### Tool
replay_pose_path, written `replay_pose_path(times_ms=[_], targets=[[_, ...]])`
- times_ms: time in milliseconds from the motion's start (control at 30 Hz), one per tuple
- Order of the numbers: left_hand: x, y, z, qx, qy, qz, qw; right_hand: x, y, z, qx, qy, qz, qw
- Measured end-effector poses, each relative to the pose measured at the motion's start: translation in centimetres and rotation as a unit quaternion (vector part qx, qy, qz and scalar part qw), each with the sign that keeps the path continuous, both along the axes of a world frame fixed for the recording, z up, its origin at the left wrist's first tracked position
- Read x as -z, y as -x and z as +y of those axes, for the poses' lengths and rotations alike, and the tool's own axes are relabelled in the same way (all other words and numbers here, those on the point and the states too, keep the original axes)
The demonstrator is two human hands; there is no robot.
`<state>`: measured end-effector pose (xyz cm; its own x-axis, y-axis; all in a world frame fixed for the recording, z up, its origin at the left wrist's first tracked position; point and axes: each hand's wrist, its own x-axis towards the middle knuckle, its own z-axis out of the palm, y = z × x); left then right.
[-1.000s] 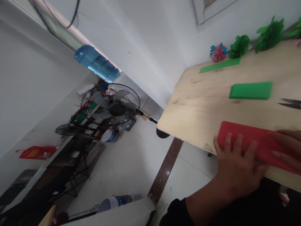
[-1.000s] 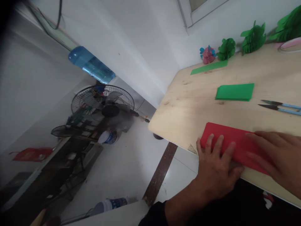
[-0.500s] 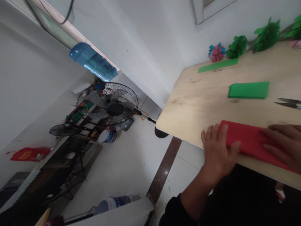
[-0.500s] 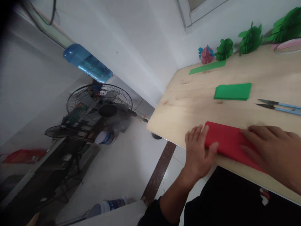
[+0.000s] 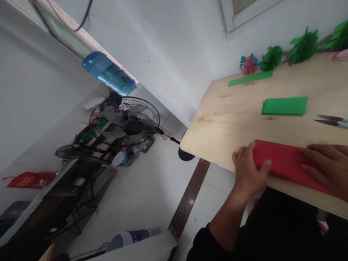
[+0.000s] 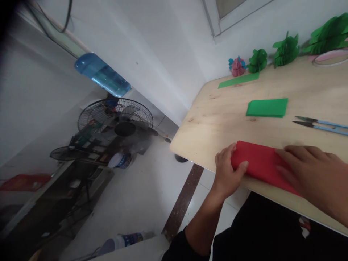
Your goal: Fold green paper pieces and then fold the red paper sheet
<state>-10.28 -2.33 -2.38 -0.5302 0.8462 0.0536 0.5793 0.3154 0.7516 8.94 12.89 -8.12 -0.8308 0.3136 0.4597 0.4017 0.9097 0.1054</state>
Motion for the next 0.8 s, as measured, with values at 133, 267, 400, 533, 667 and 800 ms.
replay_pose_path(times_ms=[133,267,400,533,667,800], targets=[[-0.2,0.7,0.5,-0.038,-0.033,-0.053,0.997,0.1,0.3,0.5,-0.007,0.026,0.005,1.0],[-0.4,1.0,1.0,-0.045,-0.038,-0.092,0.994,0.3,0.5,1.0,-0.015,0.041,0.0,0.999],[-0.1,1.1,1.3,-0.053,-0.046,-0.136,0.988,0.1,0.7,0.7,0.005,0.068,-0.003,0.998],[0.0,1.2,1.3,-0.054,-0.056,-0.14,0.987,-0.1,1.0,0.5,0.024,0.096,-0.008,0.995],[-0.1,1.1,1.4,-0.044,-0.059,-0.143,0.987,0.0,1.2,0.8,0.041,0.118,-0.009,0.992],[0.0,1.1,1.3,-0.048,-0.074,-0.166,0.982,0.1,1.5,1.2,0.054,0.143,-0.015,0.988]])
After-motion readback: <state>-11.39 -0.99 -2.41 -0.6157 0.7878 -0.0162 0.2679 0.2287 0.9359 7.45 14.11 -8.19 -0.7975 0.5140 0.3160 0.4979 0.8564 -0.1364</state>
